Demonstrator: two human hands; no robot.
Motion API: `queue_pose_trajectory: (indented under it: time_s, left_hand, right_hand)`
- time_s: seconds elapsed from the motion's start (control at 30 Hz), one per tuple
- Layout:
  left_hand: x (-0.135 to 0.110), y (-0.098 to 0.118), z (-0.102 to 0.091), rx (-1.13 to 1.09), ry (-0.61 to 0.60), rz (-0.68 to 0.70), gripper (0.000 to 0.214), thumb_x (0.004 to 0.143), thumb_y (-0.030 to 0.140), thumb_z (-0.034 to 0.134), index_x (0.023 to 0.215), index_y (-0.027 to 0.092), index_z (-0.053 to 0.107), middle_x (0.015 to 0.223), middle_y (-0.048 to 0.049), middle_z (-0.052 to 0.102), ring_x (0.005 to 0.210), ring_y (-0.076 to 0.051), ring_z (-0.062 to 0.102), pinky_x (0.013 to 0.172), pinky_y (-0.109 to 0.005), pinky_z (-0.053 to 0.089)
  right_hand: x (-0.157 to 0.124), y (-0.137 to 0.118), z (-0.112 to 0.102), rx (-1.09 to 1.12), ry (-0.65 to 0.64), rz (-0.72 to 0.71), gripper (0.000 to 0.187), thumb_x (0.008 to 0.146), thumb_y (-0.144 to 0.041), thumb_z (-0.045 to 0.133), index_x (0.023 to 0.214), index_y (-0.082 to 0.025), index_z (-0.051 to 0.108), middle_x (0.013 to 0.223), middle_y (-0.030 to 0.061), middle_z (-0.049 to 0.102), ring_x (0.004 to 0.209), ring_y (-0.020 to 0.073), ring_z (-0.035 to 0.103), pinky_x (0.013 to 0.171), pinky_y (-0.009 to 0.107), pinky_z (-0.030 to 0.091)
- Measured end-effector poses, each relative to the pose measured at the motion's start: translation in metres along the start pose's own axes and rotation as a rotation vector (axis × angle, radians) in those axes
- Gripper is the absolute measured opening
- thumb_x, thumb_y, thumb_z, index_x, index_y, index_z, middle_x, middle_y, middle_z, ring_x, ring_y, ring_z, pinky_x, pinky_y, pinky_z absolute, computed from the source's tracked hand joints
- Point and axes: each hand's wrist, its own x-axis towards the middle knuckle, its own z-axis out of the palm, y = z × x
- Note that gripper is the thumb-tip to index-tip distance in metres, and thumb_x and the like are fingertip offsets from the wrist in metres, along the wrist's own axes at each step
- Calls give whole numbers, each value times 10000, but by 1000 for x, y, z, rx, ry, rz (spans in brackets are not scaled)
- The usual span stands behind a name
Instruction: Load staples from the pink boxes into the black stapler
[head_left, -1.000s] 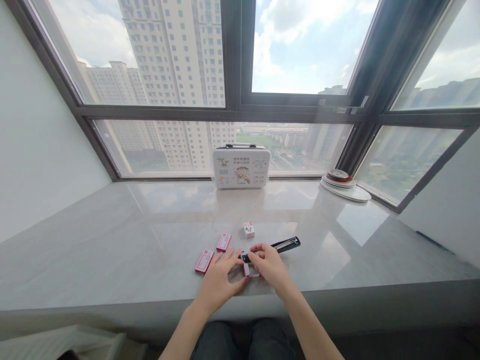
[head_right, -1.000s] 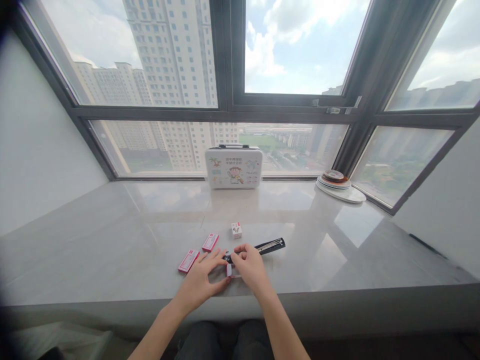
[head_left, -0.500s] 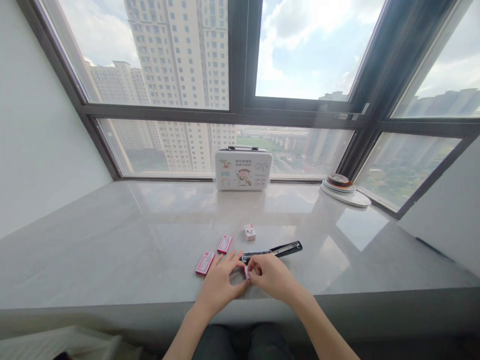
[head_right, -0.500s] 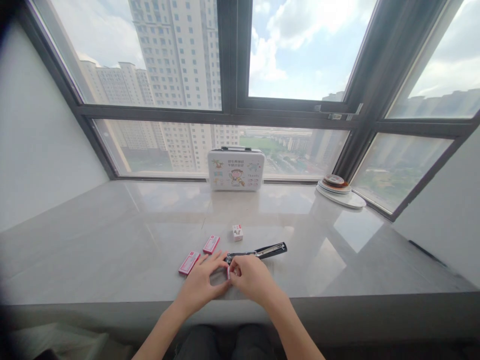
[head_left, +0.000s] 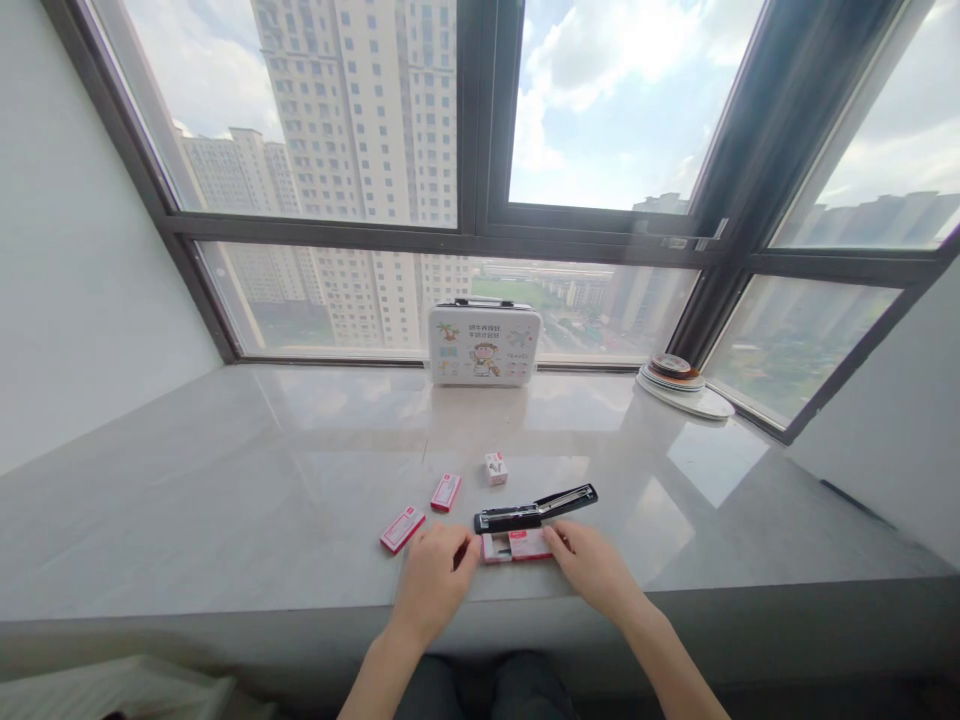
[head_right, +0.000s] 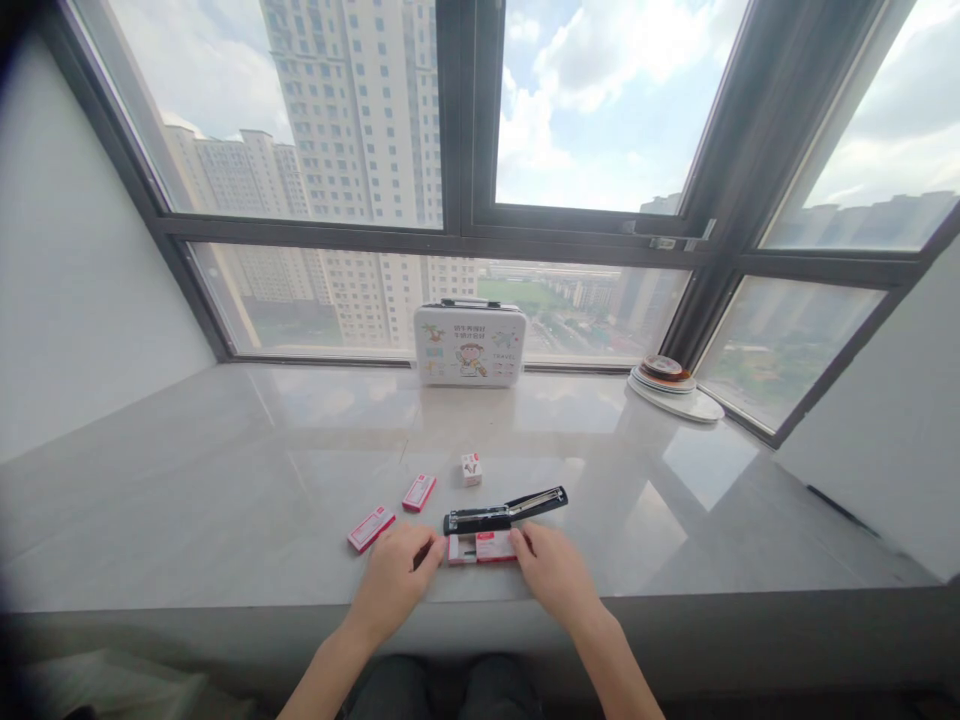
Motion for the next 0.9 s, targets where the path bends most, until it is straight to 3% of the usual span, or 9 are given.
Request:
queue_pose_trajectory:
  time_s: [0.17,0.3,0.37,0.47,0.53,0.63,0.73,0.9]
  left_hand:
    - [1,18,20,18,31,-31,325,1065,351,425,835,246,628,835,-33,677,866,-253,628,802,-389,415]
    - [-5,27,21,3,50,-2,286,1069,400,437,1195,277,662,925,-29,707,880,-235,639,835,-385,416]
    - [-5,29,20,33,29,24,333,1059,412,462,1314,291,638,1036,-36,728,946,-241,646,845,-385,412]
    - [-1,32,22,78,41,1,333,1052,411,470,1299,293,660,1140,-38,731,1014,-249,649,864,-381,405]
    - [3,34,24,92,54,-41,315,1050,410,470,1266,298,670,1086,-28,739,987,-242,656,861,-373,402]
    - [7,37,26,124,65,-83,279,1036,398,490,1218,304,680,949,-17,731,906,-239,657,839,-371,394]
    - [8,40,28,155,86,-83,272,1026,405,507,1208,303,681,942,-20,726,877,-244,646,823,-381,383]
    - [5,40,26,171,87,-58,251,999,384,548,1176,267,683,947,-23,723,882,-249,635,814,-382,377]
  right_hand:
    - [1,-12,17,30,38,-43,394,1055,-410,483,714,-224,548,691,17,653,646,184,553,600,286,251]
    - [2,17,2,137,45,66,456,1009,-569,526,732,-214,594,627,14,624,617,189,562,587,278,306]
    - [3,39,-11,237,35,167,446,946,-644,594,871,-208,647,582,-9,586,557,177,539,549,267,321]
    - [11,58,-27,499,9,232,581,874,-711,652,1172,-213,629,654,-31,597,454,125,442,467,247,307]
    - [22,56,-32,692,3,168,643,861,-725,666,1254,-221,601,739,-25,611,459,98,401,447,235,287]
    - [45,37,-32,825,-39,1,605,825,-710,726,1142,-200,649,750,-25,580,520,94,391,467,233,282]
    - [69,14,-29,694,-104,-142,545,777,-670,793,999,-186,674,665,-51,510,564,109,395,499,241,283]
    - [92,-15,-22,366,-236,-321,439,804,-588,799,977,-194,713,600,-85,443,564,103,371,526,245,242]
